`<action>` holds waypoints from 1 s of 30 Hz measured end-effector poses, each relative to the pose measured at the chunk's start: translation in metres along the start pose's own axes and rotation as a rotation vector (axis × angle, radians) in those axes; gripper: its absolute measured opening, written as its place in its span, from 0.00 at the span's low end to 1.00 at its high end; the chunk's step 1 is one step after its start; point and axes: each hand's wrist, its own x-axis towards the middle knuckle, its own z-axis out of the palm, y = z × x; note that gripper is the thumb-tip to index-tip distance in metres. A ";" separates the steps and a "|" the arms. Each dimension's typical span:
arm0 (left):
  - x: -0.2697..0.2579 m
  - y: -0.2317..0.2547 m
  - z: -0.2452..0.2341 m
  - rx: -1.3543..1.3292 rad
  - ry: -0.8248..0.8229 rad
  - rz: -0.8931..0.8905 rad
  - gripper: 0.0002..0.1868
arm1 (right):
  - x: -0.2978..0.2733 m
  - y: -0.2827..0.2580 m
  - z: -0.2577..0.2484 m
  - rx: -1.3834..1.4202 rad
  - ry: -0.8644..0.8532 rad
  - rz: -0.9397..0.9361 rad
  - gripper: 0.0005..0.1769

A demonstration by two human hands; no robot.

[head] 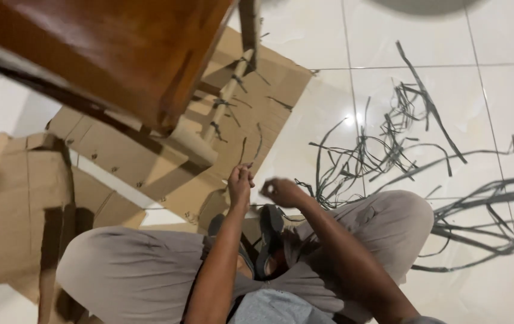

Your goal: Wrapping the legs of a wooden chair with protective material and securing it with plastic ties.

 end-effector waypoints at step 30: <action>0.002 0.128 -0.056 0.290 0.598 0.835 0.46 | 0.054 -0.207 -0.058 0.754 0.778 -0.291 0.15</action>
